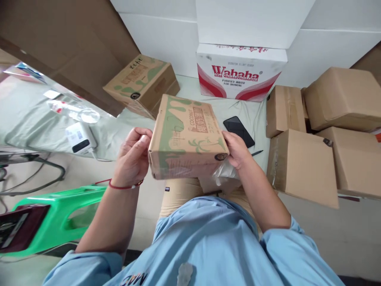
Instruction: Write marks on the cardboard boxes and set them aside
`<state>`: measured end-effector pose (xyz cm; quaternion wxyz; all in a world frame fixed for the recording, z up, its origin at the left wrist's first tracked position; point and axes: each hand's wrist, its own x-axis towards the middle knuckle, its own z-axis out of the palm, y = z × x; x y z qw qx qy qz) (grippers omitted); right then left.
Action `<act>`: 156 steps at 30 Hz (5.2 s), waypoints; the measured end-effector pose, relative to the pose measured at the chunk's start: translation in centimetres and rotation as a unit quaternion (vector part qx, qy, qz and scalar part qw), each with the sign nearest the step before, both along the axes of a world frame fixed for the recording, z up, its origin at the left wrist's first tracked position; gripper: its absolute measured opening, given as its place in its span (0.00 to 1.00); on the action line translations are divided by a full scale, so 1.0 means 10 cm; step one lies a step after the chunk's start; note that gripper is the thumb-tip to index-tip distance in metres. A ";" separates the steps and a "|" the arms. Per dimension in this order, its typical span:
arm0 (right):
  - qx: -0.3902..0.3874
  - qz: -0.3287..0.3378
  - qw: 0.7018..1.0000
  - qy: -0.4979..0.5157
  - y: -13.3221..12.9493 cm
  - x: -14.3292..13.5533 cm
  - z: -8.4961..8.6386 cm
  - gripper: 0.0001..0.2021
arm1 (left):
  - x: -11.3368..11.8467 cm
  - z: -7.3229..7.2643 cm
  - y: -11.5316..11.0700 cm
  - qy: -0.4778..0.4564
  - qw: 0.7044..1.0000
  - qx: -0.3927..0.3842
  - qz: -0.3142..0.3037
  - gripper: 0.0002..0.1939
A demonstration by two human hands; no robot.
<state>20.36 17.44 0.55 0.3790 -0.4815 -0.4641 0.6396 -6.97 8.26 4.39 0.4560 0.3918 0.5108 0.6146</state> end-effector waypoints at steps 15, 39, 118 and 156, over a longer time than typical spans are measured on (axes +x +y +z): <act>0.111 0.036 0.739 -0.663 -0.72 0.90 -0.28 0.24 | 0.11 -0.33 -0.22 0.411 0.893 0.183 0.029 0.26; 0.354 -0.215 0.908 -0.053 -1.21 0.56 -0.18 0.03 | 0.36 0.05 0.28 0.660 0.682 0.085 -0.304 0.37; 0.582 -0.080 0.787 -0.188 -1.06 -0.08 -0.43 0.17 | 0.40 0.01 0.25 0.666 0.688 0.099 -0.271 0.38; 0.542 -0.133 0.798 -0.227 -1.15 0.11 -0.47 0.11 | 0.39 -0.01 0.25 0.669 0.686 0.109 -0.264 0.38</act>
